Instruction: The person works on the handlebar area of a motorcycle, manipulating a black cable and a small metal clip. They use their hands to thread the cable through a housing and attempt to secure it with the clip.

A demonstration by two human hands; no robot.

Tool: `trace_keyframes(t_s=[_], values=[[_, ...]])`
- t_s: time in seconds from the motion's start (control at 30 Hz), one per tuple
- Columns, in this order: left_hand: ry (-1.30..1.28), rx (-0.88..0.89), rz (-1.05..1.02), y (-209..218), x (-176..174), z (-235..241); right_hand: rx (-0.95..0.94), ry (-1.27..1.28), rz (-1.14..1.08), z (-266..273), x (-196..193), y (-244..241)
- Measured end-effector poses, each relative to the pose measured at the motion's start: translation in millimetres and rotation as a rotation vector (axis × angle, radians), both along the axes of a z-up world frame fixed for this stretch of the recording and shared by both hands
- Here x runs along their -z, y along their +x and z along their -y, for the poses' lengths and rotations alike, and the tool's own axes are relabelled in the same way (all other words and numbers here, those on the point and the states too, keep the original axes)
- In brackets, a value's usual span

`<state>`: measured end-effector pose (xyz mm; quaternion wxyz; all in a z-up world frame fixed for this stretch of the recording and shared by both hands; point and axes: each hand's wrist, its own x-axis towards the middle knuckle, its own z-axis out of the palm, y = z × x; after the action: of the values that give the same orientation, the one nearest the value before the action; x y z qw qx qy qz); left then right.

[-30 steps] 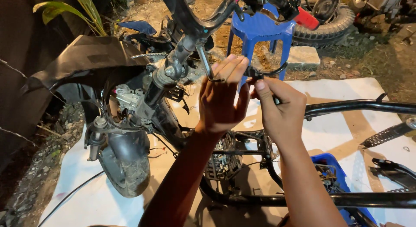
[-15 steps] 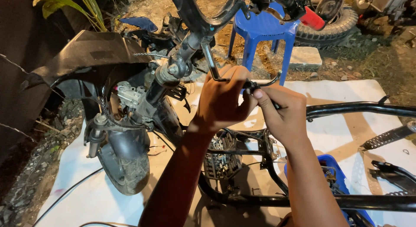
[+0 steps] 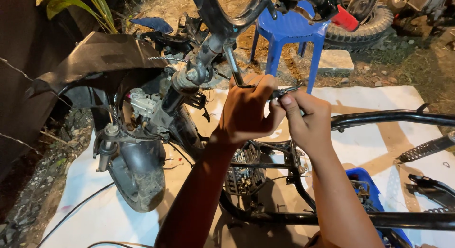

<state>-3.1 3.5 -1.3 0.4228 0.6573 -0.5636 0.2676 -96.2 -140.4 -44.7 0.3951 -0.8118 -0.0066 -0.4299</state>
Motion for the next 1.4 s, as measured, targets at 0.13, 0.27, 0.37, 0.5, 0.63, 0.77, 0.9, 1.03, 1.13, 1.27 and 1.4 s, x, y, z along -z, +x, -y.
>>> trace_keyframes(t_s=[0.13,0.27,0.37,0.5,0.63,0.77,0.9,1.03,1.13,1.27,1.4], values=[[0.055,-0.026,0.088,7,1,-4,0.073,-0.045,0.032,-6,-4,-2],[0.143,-0.057,0.147,20,11,-4,0.173,-0.19,0.12,-12,-6,-5],[0.154,-0.034,0.133,20,8,-7,0.191,-0.216,0.134,-12,-11,-8],[0.117,0.01,0.173,18,6,-12,0.068,-0.029,0.016,4,-11,-6],[0.158,-0.027,0.176,31,23,-6,-0.006,0.066,-0.04,3,-8,-3],[0.184,-0.067,0.201,28,17,-7,0.146,-0.183,0.096,-6,-3,-3],[0.218,-0.092,0.197,29,17,-3,0.197,-0.284,0.183,-5,-1,-3],[0.125,-0.006,0.229,39,29,-5,0.085,-0.063,0.09,22,12,1],[-0.077,-0.065,0.173,51,49,-9,-0.028,0.465,0.147,68,32,-5],[0.146,-0.068,0.112,36,13,-3,0.066,0.28,0.268,65,7,-47],[0.116,-0.083,0.186,16,-6,1,-0.04,0.266,0.127,57,6,-65]])
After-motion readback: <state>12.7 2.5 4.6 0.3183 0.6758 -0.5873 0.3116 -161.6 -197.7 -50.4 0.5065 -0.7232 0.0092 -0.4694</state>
